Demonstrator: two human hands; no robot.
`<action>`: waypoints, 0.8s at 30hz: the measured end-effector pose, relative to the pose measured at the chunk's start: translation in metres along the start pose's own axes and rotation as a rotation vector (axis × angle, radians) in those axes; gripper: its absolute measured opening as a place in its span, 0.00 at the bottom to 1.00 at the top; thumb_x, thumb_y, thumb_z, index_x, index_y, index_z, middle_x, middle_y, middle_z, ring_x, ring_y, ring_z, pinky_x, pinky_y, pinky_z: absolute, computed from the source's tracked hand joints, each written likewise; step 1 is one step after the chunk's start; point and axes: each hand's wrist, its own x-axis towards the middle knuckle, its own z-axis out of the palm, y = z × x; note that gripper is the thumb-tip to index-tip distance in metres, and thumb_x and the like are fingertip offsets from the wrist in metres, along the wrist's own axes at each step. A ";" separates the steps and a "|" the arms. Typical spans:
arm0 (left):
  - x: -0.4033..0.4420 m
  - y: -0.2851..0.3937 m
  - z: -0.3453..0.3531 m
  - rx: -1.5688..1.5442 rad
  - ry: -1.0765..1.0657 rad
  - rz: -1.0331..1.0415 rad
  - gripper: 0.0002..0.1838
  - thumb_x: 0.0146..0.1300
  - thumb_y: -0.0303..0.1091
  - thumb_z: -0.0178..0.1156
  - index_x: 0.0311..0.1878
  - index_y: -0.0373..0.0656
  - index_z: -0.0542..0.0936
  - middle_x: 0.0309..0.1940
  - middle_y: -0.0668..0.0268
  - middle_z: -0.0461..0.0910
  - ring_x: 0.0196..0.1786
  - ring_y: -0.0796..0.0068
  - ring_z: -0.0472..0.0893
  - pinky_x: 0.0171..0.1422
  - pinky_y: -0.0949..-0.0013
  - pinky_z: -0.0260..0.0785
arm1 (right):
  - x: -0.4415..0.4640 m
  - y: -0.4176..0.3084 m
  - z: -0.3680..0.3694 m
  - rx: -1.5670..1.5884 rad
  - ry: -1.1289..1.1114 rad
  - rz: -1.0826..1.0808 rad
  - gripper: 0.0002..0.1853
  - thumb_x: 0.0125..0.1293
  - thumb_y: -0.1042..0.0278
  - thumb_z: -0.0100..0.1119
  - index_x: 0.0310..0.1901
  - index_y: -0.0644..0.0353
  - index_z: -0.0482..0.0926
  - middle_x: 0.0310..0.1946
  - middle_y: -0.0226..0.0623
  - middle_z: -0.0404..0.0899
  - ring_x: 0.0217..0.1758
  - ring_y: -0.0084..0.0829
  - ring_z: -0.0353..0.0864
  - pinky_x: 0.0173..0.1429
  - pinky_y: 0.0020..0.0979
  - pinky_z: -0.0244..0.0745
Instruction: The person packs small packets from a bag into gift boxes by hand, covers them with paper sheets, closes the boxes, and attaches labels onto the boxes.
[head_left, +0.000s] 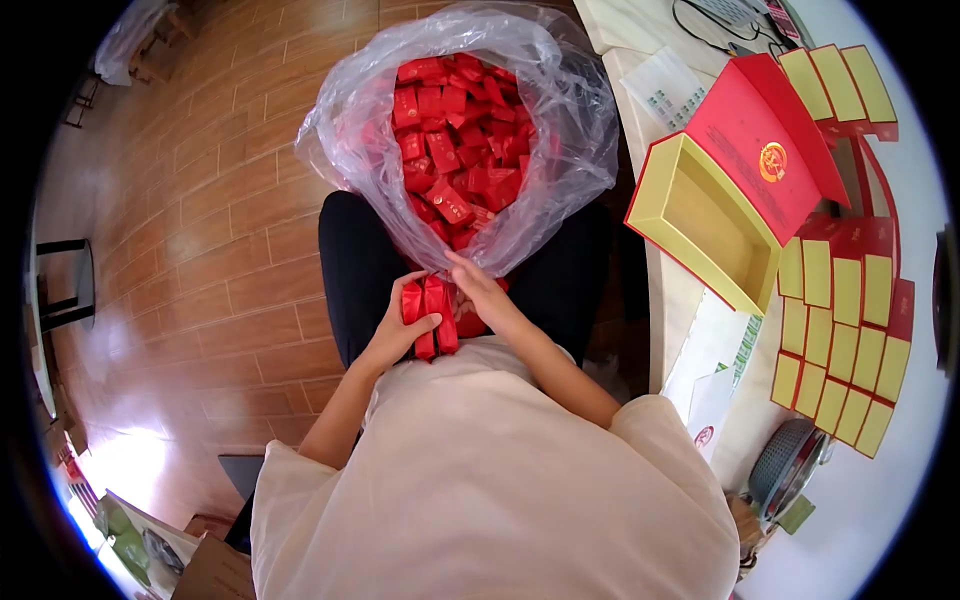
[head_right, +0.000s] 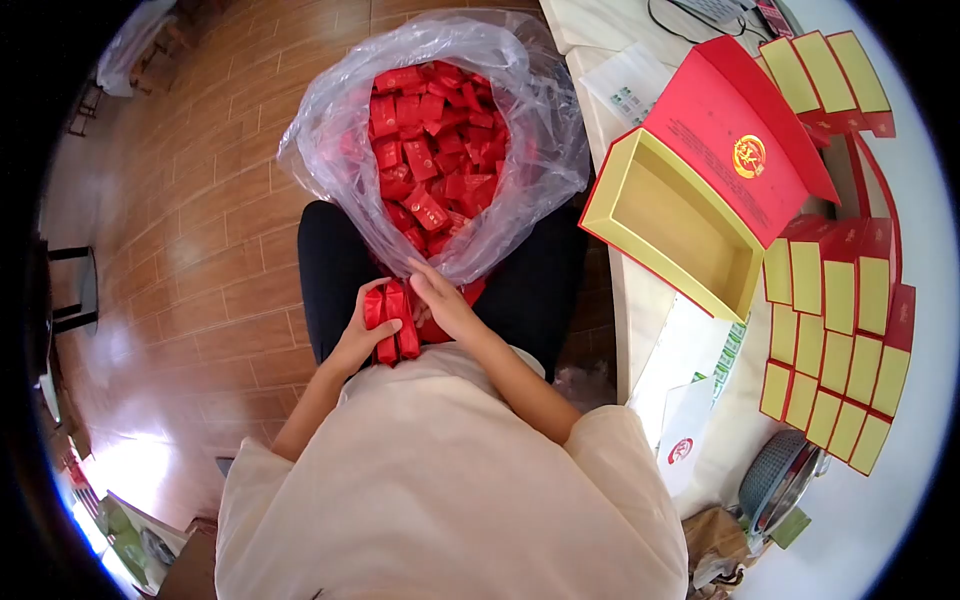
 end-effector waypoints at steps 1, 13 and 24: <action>0.000 -0.001 0.000 0.010 -0.008 0.006 0.36 0.59 0.32 0.65 0.67 0.48 0.58 0.58 0.60 0.67 0.60 0.69 0.69 0.67 0.66 0.62 | -0.002 0.003 0.000 0.003 0.003 -0.013 0.25 0.72 0.56 0.51 0.66 0.58 0.66 0.41 0.32 0.75 0.36 0.21 0.76 0.36 0.23 0.73; 0.061 0.179 0.166 0.301 -0.426 0.673 0.39 0.61 0.35 0.65 0.68 0.41 0.53 0.64 0.53 0.60 0.68 0.63 0.63 0.72 0.62 0.55 | -0.133 -0.200 -0.014 -0.498 0.597 -0.850 0.26 0.70 0.59 0.55 0.65 0.62 0.68 0.57 0.39 0.75 0.54 0.23 0.71 0.62 0.28 0.65; 0.171 0.198 0.252 0.912 -0.202 1.018 0.29 0.67 0.51 0.54 0.59 0.36 0.65 0.54 0.50 0.65 0.61 0.54 0.64 0.68 0.61 0.53 | -0.119 -0.245 -0.117 -0.296 0.782 -0.789 0.23 0.72 0.56 0.52 0.60 0.64 0.73 0.55 0.38 0.77 0.58 0.24 0.72 0.64 0.26 0.63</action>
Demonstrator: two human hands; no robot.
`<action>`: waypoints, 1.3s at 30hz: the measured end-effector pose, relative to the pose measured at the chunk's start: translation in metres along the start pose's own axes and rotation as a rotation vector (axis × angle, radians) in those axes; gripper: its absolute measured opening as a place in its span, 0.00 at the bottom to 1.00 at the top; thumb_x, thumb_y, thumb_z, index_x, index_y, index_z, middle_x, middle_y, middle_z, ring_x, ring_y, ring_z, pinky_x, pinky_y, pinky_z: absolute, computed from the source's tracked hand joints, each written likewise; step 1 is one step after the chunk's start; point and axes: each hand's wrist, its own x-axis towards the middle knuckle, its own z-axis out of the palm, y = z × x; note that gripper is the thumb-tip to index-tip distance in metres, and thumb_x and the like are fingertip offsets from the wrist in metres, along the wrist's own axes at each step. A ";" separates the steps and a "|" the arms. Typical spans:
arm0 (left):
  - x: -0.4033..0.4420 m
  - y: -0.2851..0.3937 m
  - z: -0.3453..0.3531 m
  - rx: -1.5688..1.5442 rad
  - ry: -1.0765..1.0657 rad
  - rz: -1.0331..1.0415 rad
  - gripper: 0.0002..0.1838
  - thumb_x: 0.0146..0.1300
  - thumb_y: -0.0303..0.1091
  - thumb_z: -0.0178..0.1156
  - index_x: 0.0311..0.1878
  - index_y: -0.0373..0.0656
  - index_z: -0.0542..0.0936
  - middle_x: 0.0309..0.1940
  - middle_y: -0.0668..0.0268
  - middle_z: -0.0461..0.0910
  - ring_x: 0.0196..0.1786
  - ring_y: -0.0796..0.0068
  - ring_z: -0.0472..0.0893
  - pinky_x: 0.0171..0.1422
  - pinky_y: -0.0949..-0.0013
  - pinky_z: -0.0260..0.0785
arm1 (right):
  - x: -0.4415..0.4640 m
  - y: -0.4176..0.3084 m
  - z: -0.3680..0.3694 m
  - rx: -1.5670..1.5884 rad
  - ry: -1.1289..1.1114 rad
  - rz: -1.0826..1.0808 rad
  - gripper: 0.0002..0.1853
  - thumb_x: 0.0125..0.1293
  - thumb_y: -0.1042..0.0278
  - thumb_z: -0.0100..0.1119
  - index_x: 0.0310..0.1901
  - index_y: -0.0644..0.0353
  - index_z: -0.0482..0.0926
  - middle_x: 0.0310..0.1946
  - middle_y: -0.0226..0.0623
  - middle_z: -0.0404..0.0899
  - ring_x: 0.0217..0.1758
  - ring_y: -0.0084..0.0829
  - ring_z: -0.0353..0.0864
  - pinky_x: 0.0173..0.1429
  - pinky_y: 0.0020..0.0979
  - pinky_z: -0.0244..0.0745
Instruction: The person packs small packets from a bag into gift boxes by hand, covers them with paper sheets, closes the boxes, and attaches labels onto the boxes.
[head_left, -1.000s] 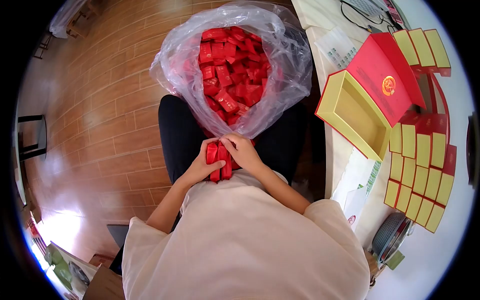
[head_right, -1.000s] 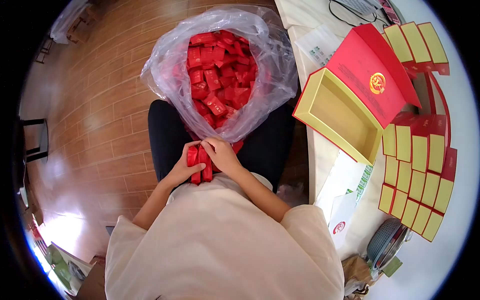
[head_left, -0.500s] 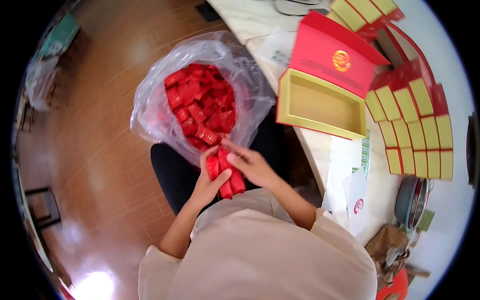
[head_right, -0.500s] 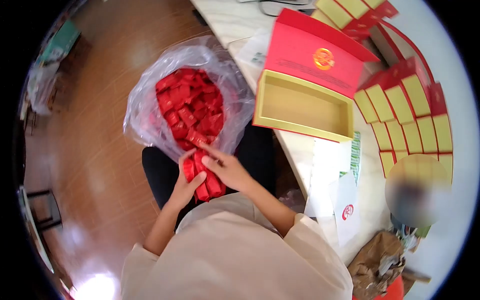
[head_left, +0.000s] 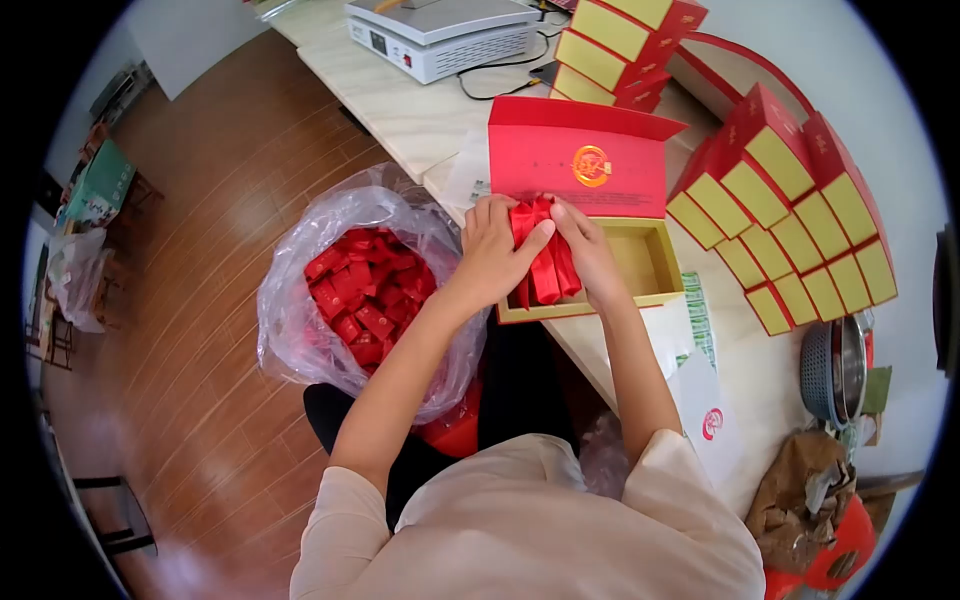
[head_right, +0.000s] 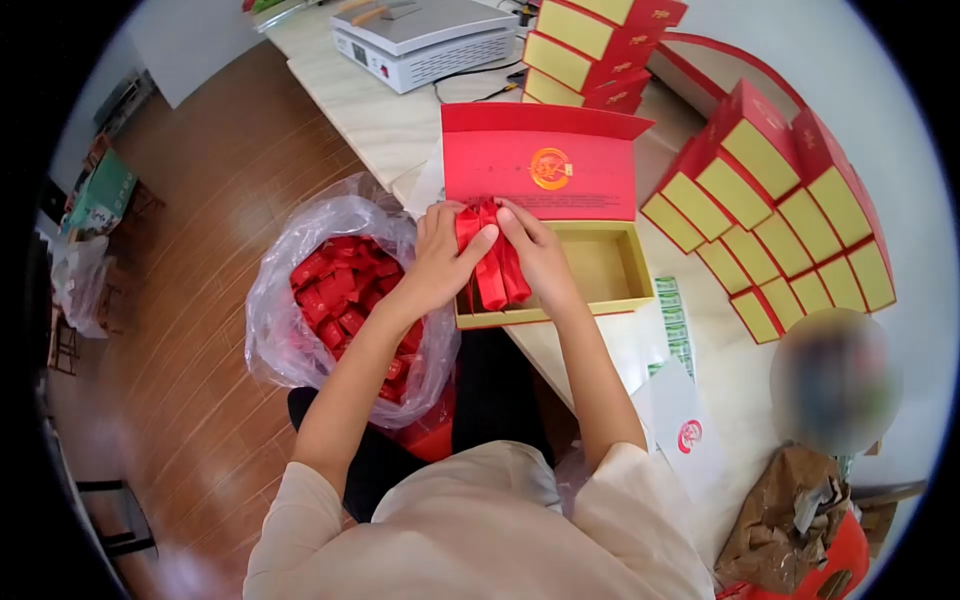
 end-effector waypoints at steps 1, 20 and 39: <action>-0.001 -0.002 -0.001 0.028 -0.010 -0.052 0.28 0.68 0.51 0.53 0.56 0.35 0.66 0.52 0.51 0.66 0.58 0.54 0.64 0.66 0.61 0.54 | -0.001 0.004 0.001 0.091 -0.014 0.072 0.22 0.72 0.56 0.52 0.59 0.64 0.74 0.52 0.36 0.77 0.57 0.23 0.72 0.63 0.25 0.64; -0.010 -0.006 0.009 0.058 0.167 -0.013 0.23 0.59 0.34 0.63 0.57 0.42 0.69 0.48 0.50 0.65 0.55 0.49 0.66 0.62 0.56 0.60 | -0.010 0.016 0.016 -0.760 0.032 -0.150 0.18 0.72 0.59 0.48 0.55 0.62 0.65 0.38 0.56 0.80 0.41 0.58 0.79 0.43 0.49 0.73; -0.304 -0.141 -0.049 -0.115 0.464 -0.764 0.10 0.63 0.24 0.55 0.49 0.41 0.76 0.41 0.61 0.74 0.40 0.68 0.77 0.45 0.70 0.70 | -0.056 0.097 0.188 -0.559 -0.288 -0.570 0.10 0.58 0.76 0.58 0.42 0.60 0.73 0.32 0.41 0.76 0.34 0.44 0.78 0.38 0.37 0.73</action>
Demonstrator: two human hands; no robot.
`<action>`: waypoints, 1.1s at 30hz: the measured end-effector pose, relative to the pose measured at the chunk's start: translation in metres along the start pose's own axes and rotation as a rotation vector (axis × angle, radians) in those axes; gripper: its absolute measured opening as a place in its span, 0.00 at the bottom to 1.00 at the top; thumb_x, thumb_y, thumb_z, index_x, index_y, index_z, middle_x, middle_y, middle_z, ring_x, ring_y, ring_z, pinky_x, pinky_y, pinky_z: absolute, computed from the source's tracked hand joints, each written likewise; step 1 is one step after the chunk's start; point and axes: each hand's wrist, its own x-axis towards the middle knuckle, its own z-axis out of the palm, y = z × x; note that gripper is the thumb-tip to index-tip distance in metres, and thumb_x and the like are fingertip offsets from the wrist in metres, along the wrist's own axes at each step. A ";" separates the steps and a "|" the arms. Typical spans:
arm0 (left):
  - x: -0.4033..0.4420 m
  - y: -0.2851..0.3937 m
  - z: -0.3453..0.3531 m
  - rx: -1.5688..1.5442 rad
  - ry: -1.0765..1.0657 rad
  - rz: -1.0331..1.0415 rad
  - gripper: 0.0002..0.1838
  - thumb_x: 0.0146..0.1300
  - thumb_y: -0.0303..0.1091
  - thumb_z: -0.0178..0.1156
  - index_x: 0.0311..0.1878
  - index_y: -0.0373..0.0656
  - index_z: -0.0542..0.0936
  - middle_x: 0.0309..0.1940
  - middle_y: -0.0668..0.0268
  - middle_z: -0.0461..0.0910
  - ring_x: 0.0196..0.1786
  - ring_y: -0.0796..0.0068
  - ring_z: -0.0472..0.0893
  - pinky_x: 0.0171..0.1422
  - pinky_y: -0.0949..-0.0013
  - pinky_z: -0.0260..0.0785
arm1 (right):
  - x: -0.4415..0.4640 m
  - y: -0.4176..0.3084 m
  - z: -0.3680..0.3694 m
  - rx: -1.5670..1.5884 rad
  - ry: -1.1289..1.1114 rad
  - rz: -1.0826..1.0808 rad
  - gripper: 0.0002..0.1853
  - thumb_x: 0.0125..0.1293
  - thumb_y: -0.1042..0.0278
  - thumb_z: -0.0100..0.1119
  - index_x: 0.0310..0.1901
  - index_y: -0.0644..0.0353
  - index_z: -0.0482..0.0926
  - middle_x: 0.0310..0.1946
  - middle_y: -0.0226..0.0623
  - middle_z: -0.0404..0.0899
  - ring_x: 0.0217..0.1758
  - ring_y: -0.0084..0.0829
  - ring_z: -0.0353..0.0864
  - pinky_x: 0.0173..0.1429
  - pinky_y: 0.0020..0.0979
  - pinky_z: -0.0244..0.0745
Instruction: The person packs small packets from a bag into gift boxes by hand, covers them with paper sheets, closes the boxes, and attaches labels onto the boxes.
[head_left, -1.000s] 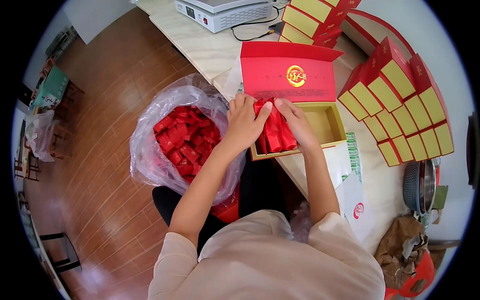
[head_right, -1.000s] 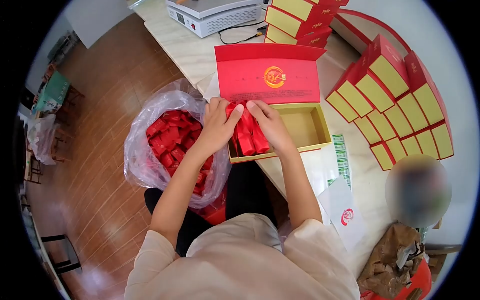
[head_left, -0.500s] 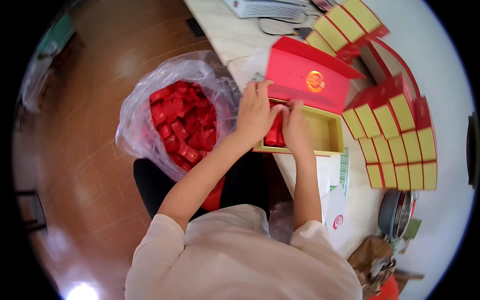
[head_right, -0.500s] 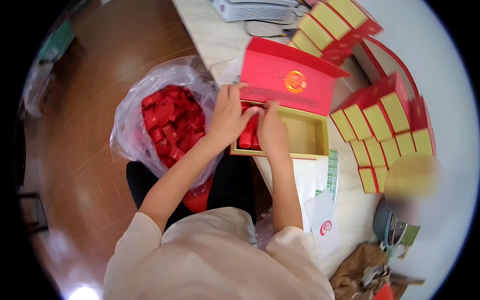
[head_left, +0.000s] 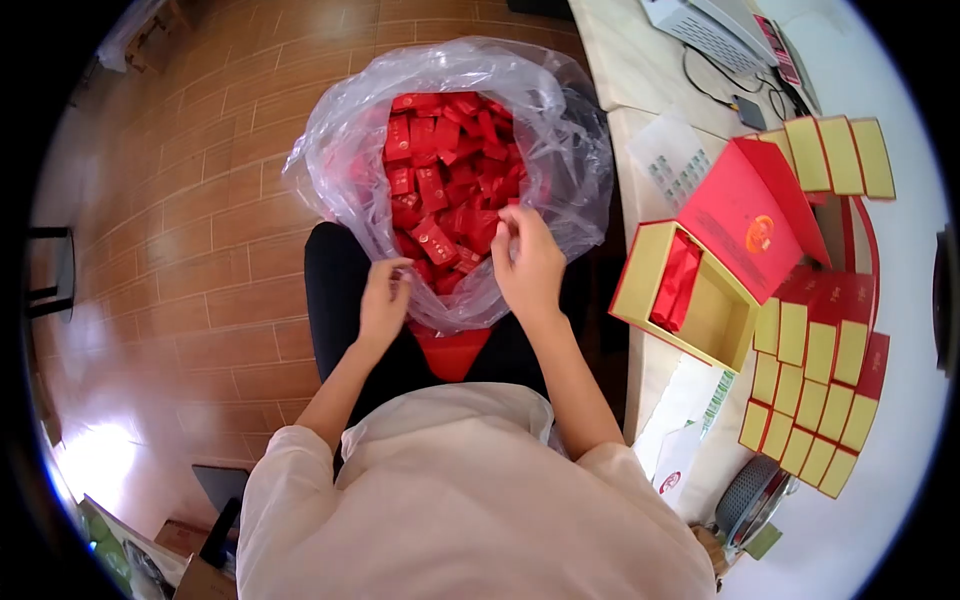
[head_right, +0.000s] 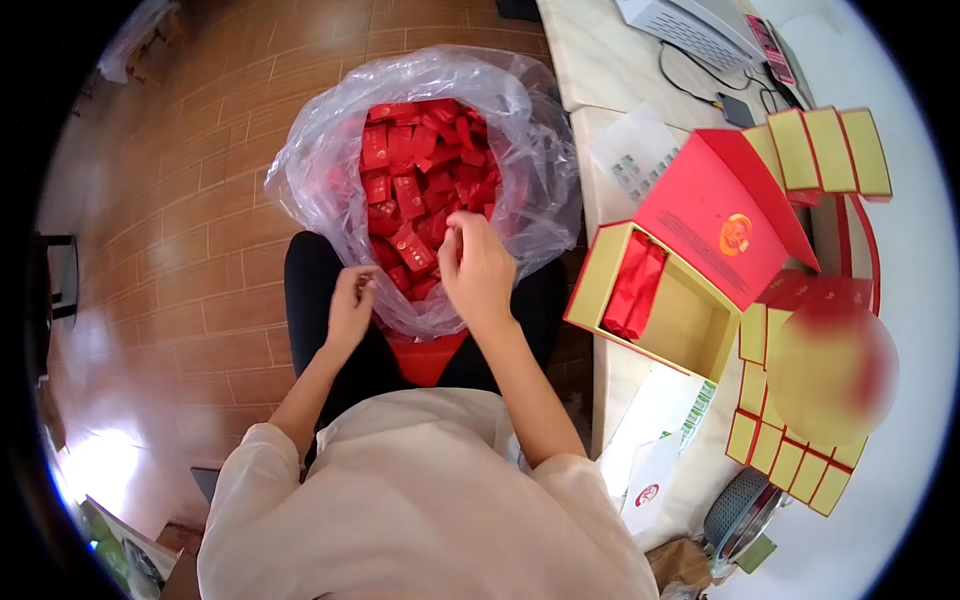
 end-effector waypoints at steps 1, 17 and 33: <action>-0.002 -0.007 -0.015 0.033 0.040 -0.016 0.10 0.63 0.23 0.55 0.48 0.40 0.76 0.40 0.61 0.74 0.40 0.68 0.77 0.44 0.70 0.70 | -0.004 0.024 0.023 -0.091 -0.179 0.129 0.15 0.56 0.77 0.58 0.47 0.60 0.72 0.36 0.44 0.77 0.41 0.46 0.78 0.43 0.42 0.74; 0.011 -0.017 -0.049 0.300 0.147 0.049 0.04 0.57 0.23 0.58 0.35 0.43 0.78 0.31 0.64 0.78 0.28 0.62 0.76 0.35 0.64 0.67 | -0.035 0.215 0.157 -0.819 -1.116 -0.030 0.39 0.42 0.72 0.71 0.61 0.56 0.68 0.53 0.42 0.70 0.59 0.43 0.69 0.62 0.42 0.66; 0.019 -0.007 -0.035 -0.794 -0.042 -0.605 0.21 0.72 0.48 0.50 0.58 0.42 0.73 0.47 0.63 0.80 0.46 0.75 0.81 0.52 0.68 0.74 | -0.040 0.038 0.077 0.123 -0.483 -0.289 0.23 0.47 0.77 0.62 0.49 0.53 0.77 0.62 0.44 0.66 0.65 0.48 0.66 0.67 0.46 0.62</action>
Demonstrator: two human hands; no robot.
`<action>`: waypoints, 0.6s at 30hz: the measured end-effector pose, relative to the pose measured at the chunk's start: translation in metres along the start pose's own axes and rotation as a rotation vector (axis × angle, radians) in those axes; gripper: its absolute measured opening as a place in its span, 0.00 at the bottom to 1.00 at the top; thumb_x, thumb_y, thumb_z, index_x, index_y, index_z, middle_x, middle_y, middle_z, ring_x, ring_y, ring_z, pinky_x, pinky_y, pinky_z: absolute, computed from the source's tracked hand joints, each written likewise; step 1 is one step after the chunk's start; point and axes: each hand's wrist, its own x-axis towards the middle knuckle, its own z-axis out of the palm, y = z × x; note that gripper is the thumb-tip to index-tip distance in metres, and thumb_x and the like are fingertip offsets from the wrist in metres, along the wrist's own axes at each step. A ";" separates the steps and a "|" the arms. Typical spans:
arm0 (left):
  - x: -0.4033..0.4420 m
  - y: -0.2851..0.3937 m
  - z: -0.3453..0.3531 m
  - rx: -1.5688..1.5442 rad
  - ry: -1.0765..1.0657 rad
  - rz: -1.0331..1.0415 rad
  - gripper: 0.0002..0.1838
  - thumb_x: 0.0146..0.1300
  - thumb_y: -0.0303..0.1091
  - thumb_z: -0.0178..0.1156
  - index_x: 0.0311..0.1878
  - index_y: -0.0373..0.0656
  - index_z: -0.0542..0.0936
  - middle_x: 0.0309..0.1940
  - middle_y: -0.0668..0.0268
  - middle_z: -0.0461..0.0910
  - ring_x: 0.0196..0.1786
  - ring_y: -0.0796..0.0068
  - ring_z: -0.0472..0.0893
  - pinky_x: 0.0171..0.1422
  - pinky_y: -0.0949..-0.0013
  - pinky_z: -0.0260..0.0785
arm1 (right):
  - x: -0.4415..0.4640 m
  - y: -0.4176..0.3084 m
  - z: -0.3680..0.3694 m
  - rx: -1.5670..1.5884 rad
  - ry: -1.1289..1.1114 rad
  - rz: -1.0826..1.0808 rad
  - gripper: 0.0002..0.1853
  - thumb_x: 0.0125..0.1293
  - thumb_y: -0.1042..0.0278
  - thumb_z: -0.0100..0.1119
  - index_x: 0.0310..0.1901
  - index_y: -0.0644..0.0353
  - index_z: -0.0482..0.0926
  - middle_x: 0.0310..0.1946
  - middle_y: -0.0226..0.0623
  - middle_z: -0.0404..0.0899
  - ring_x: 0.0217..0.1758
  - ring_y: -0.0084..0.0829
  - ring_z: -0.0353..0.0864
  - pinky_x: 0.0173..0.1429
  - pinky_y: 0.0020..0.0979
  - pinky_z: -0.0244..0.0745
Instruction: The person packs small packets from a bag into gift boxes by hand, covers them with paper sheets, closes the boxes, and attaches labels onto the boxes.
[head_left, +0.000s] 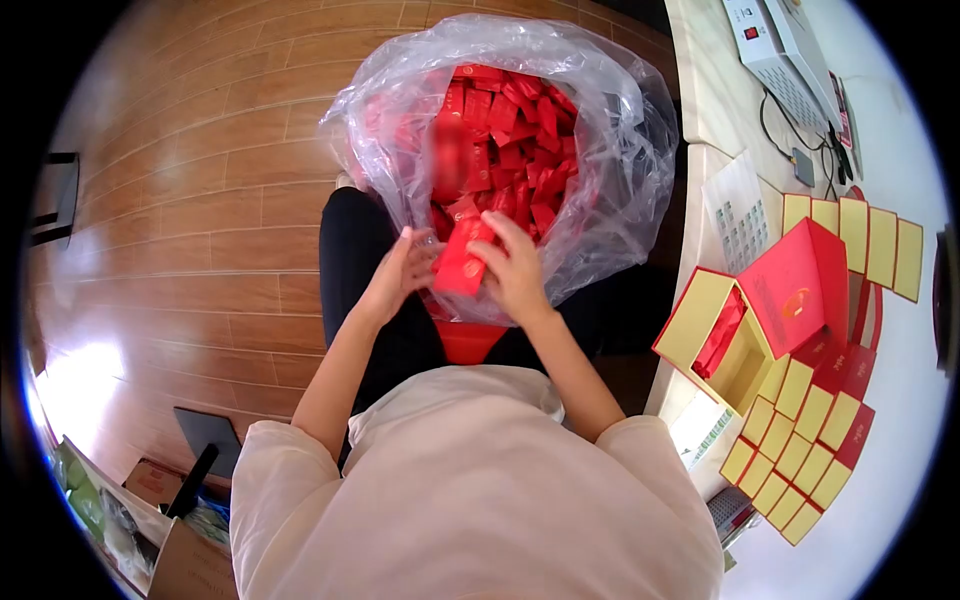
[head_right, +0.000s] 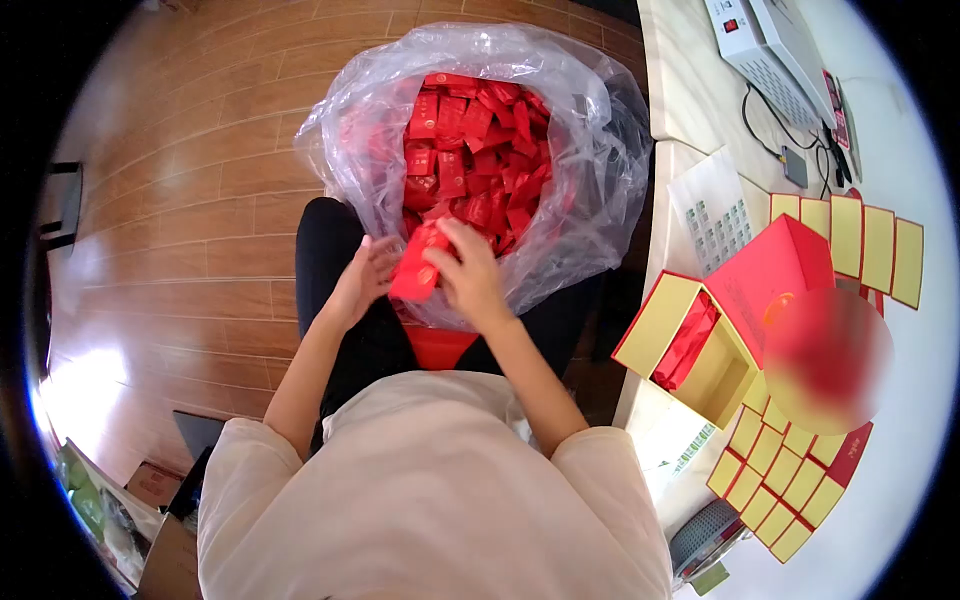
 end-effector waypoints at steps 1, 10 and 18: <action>-0.004 0.004 0.009 -0.180 -0.122 -0.175 0.25 0.71 0.52 0.48 0.61 0.43 0.70 0.50 0.64 0.79 0.49 0.74 0.80 0.54 0.67 0.73 | -0.003 -0.014 0.002 0.063 0.029 -0.084 0.24 0.48 0.77 0.61 0.51 0.53 0.77 0.65 0.45 0.64 0.68 0.49 0.64 0.69 0.46 0.60; -0.022 0.011 0.032 -0.351 -0.318 -0.154 0.24 0.68 0.40 0.57 0.65 0.46 0.66 0.55 0.65 0.76 0.56 0.74 0.77 0.60 0.66 0.71 | -0.035 -0.068 0.000 0.180 0.151 0.149 0.35 0.52 0.84 0.52 0.66 0.59 0.63 0.71 0.53 0.53 0.74 0.53 0.53 0.75 0.47 0.46; -0.023 0.000 0.037 -0.443 -0.215 -0.038 0.18 0.70 0.33 0.54 0.61 0.46 0.67 0.55 0.65 0.76 0.56 0.72 0.77 0.61 0.62 0.70 | -0.040 -0.067 0.014 1.083 0.151 0.801 0.28 0.67 0.68 0.59 0.64 0.67 0.60 0.53 0.43 0.73 0.56 0.27 0.73 0.61 0.28 0.68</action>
